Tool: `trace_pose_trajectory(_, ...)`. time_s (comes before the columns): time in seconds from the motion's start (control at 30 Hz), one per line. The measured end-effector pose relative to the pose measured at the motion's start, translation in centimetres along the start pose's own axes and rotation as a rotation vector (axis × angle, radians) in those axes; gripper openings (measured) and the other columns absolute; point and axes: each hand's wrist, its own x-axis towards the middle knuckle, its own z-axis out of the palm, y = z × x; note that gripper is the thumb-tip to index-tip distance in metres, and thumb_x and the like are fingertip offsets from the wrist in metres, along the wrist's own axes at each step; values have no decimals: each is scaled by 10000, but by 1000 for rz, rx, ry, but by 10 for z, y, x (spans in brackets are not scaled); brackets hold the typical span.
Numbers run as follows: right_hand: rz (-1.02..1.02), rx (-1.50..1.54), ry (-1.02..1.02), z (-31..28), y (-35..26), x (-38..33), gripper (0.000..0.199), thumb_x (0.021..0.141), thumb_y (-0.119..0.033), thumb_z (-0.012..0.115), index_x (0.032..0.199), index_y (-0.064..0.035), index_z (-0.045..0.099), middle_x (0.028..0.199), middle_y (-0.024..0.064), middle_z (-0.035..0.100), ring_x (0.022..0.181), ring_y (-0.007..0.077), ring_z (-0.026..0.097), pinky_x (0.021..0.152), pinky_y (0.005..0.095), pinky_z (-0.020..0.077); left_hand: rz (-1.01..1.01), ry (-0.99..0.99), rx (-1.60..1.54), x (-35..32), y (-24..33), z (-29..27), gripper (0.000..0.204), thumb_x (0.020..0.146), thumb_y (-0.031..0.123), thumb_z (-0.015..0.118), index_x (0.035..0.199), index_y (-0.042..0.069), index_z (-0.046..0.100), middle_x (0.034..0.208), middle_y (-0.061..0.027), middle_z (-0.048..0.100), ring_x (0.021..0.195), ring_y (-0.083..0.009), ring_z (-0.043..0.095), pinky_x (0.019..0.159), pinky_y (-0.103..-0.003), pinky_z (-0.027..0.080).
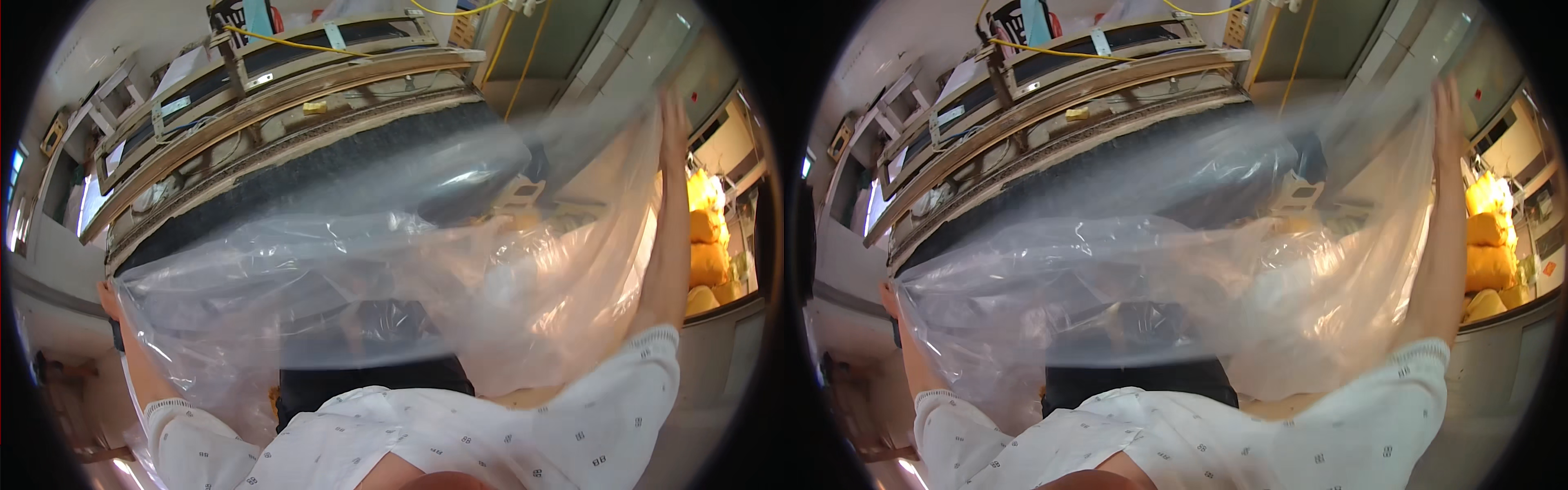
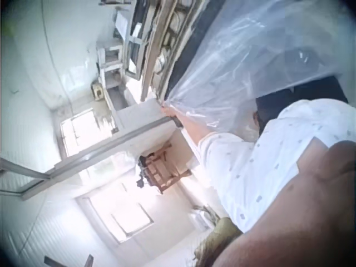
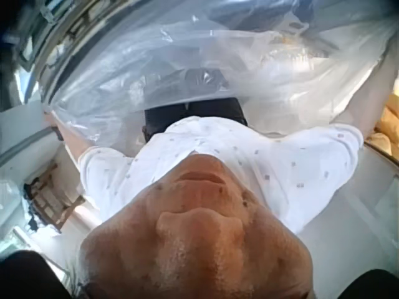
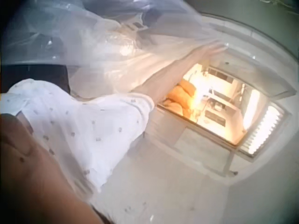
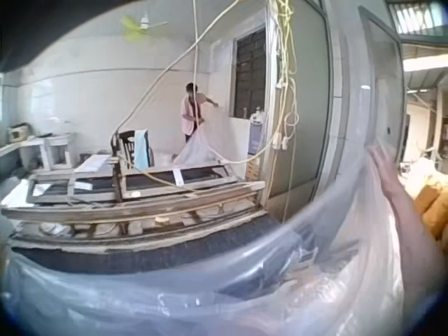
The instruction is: Wrapping a large rectangular object with transparent plastic film.
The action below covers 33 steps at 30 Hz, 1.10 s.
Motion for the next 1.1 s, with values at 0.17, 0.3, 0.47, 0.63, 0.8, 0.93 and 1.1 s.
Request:
trace_pose_trajectory(0.17, -936, 55, 445, 151, -156, -55, 427, 930, -213, 349, 1313, -30, 390, 1320, 136, 427, 1215, 250, 396, 1024, 320, 274, 75, 13, -114, -36, 25, -16, 253, 839, 289, 483, 867, 38, 491, 834, -171, 531, 742, -334, 494, 712, -399, 402)
trace_pose_trajectory(0.3, -363, -77, -648, 272, -10, -74, 533, 908, -402, 367, 1338, -86, 369, 1390, 103, 354, 1307, 269, 284, 1044, 356, 243, -39, -309, 35, -15, -25, -35, 307, 837, 354, 462, 923, 63, 514, 866, -185, 570, 827, -370, 542, 730, -431, 410)
trace_pose_trajectory(0.47, -446, -140, -493, 309, -33, -68, 529, 900, -440, 376, 1321, -119, 396, 1376, 106, 371, 1269, 268, 347, 1018, 345, 280, 64, -176, 279, -3, -98, -39, 312, 831, 324, 530, 955, 41, 573, 958, -196, 589, 893, -312, 568, 779, -368, 427)
trace_pose_trajectory(0.63, -248, 167, -711, 349, -10, -32, 572, 888, -456, 419, 1309, -68, 410, 1349, 105, 412, 1238, 244, 388, 1014, 297, 278, 78, -165, -175, 29, -119, -35, 343, 863, 314, 510, 1078, 53, 562, 1039, -168, 585, 975, -277, 555, 836, -354, 417)
trace_pose_trajectory(0.8, -327, -1090, -322, 357, -89, -37, 448, 899, -465, 400, 1206, -165, 526, 1183, 173, 515, 1070, 326, 507, 866, 438, 420, 113, 47, 65, -7, -69, -33, 391, 849, 369, 544, 1090, 64, 587, 1078, -118, 597, 1040, -251, 536, 918, -347, 393)
trace_pose_trajectory(0.93, -937, -256, -123, 310, -178, -54, 220, 915, -221, 454, 1040, -66, 548, 1043, 93, 541, 947, 254, 539, 793, 319, 437, -74, 77, -78, -27, 59, 40, 277, 843, 297, 541, 963, 54, 599, 960, -146, 617, 889, -293, 582, 771, -370, 448)
trace_pose_trajectory(1.1, -902, 641, -916, 280, -326, -289, 88, 846, -33, 529, 927, -21, 563, 899, 45, 539, 825, 137, 526, 750, 241, 421, -153, 97, -89, -4, 33, 29, 286, 818, 326, 533, 906, 63, 599, 892, -182, 623, 854, -358, 581, 740, -431, 439)
